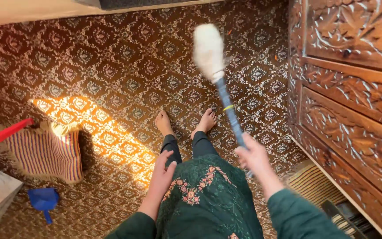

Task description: Sweeping a patterned carpet floor using a broom and dustpan, and adjusting rugs.

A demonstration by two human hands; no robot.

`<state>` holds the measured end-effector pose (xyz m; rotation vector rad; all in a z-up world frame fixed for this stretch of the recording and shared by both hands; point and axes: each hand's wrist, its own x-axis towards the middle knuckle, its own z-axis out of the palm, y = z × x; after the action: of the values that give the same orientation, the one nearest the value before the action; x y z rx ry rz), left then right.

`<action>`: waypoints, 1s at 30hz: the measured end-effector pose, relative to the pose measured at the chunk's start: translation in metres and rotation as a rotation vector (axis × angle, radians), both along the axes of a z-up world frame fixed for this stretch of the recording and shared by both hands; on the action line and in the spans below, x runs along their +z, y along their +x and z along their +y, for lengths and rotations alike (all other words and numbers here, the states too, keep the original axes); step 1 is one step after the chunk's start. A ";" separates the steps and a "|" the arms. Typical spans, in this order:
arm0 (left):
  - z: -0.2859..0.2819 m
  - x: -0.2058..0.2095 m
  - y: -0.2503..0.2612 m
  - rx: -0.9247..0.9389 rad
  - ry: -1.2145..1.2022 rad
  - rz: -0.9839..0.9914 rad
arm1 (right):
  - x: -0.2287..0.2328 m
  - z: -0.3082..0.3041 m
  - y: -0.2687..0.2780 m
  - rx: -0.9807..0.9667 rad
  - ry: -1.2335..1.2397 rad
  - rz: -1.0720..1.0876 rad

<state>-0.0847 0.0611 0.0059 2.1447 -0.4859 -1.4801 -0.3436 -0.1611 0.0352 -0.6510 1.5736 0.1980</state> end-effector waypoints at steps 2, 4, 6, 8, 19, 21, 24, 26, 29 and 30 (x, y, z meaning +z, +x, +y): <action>-0.007 0.009 0.001 -0.018 0.011 -0.009 | -0.008 0.039 0.019 -0.049 0.059 -0.052; -0.016 0.019 0.006 -0.029 0.064 -0.011 | -0.030 0.078 0.051 0.065 0.184 -0.189; -0.017 0.019 0.015 0.011 0.082 0.015 | -0.041 0.078 0.092 0.275 0.105 -0.258; -0.010 0.015 0.026 0.050 0.105 0.043 | -0.087 0.090 0.103 0.482 0.030 -0.325; 0.044 -0.016 0.055 0.103 0.065 0.052 | -0.010 0.014 0.069 -0.121 -0.144 -0.097; 0.042 -0.011 0.050 0.078 0.022 0.024 | -0.015 0.070 0.030 -0.029 -0.065 -0.083; 0.025 0.005 0.052 0.061 0.013 0.018 | -0.014 0.102 0.014 0.176 0.093 -0.039; 0.024 0.008 0.056 0.066 0.046 0.046 | -0.019 0.102 0.014 0.288 0.171 -0.002; 0.036 0.000 0.064 0.056 0.008 0.018 | -0.046 0.092 0.003 0.480 0.185 0.127; 0.037 0.001 0.069 0.069 0.035 0.056 | -0.059 0.092 -0.003 0.323 0.112 0.138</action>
<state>-0.0154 0.0980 0.0068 2.1180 -0.3651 -1.5165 -0.3471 -0.0689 -0.0238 -0.8152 1.5684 0.5779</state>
